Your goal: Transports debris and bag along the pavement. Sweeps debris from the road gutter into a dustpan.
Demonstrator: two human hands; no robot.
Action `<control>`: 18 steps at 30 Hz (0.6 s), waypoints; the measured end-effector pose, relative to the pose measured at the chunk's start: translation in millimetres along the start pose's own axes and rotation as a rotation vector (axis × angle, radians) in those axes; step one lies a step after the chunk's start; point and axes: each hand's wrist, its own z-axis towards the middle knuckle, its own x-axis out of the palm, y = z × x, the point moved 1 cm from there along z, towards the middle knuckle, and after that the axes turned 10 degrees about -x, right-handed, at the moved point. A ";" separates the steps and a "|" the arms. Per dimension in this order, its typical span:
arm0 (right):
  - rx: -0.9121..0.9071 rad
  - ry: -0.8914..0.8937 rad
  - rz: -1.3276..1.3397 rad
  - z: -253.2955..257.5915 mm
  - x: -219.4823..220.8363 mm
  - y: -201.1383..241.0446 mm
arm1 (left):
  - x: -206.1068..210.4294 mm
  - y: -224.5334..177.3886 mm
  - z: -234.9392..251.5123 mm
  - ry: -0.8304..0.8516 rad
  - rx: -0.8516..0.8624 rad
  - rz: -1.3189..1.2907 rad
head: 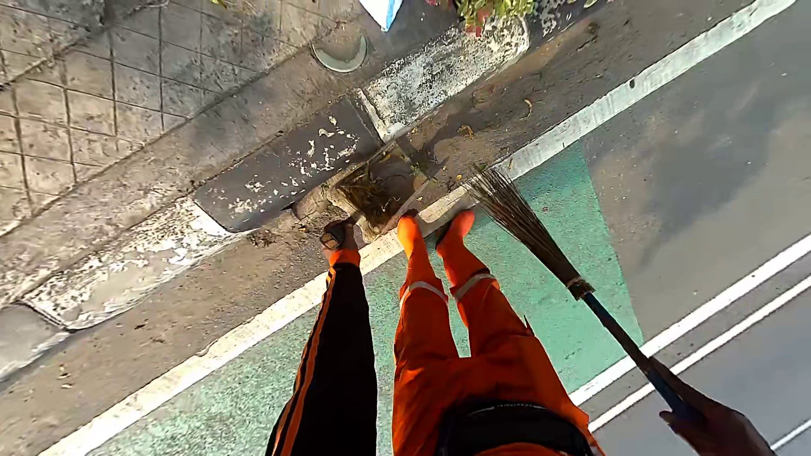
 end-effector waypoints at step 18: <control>-0.205 -0.051 0.689 179.1 44.2 -6.3 | 4.2 -26.5 -16.4 -0.023 0.137 0.333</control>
